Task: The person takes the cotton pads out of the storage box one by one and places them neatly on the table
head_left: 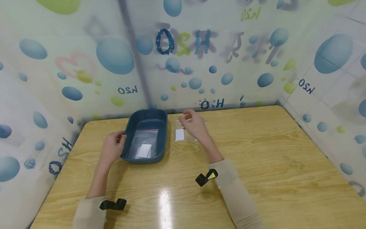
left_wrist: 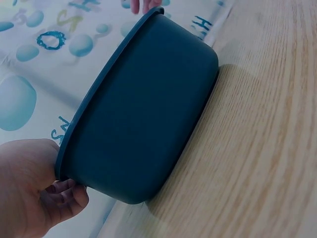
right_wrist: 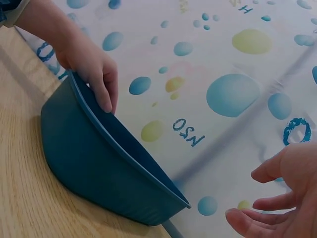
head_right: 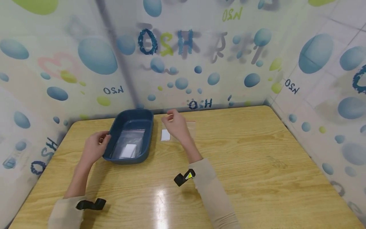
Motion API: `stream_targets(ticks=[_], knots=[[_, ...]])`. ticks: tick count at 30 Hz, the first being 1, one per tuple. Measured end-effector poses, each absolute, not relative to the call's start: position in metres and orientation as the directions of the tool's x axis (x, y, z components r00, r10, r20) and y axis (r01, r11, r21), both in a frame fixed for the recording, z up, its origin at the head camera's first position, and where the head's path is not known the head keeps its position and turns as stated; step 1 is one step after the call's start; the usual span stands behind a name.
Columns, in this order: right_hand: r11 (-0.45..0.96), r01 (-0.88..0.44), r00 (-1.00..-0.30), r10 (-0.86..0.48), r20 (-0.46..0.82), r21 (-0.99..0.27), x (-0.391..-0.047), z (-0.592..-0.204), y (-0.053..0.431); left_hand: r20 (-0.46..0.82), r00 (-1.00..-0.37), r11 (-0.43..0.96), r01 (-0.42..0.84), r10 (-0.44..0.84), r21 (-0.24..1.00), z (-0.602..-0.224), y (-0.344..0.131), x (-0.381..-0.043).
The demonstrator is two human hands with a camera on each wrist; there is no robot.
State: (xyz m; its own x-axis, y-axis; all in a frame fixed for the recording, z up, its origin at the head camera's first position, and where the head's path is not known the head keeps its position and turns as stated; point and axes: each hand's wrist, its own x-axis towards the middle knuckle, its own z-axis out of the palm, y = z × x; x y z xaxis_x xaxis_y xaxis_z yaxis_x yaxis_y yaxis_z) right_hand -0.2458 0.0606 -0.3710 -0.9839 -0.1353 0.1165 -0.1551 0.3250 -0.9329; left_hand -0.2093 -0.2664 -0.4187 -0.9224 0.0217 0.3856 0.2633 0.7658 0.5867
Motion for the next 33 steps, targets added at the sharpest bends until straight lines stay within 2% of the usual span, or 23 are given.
stream_targets(ticks=[16,33], knots=[[0.325,-0.188,-0.970,-0.210,0.123,-0.927,-0.237,-0.372,0.031,0.391,-0.920,0.767,0.267,0.023,0.583,-0.420,-0.268,-0.210],[0.384,-0.147,-0.958,-0.286,0.034,-0.912,-0.230,-0.380,-0.008,0.361,-0.932,0.768,0.245,0.020,0.591,-0.419,-0.268,-0.210]])
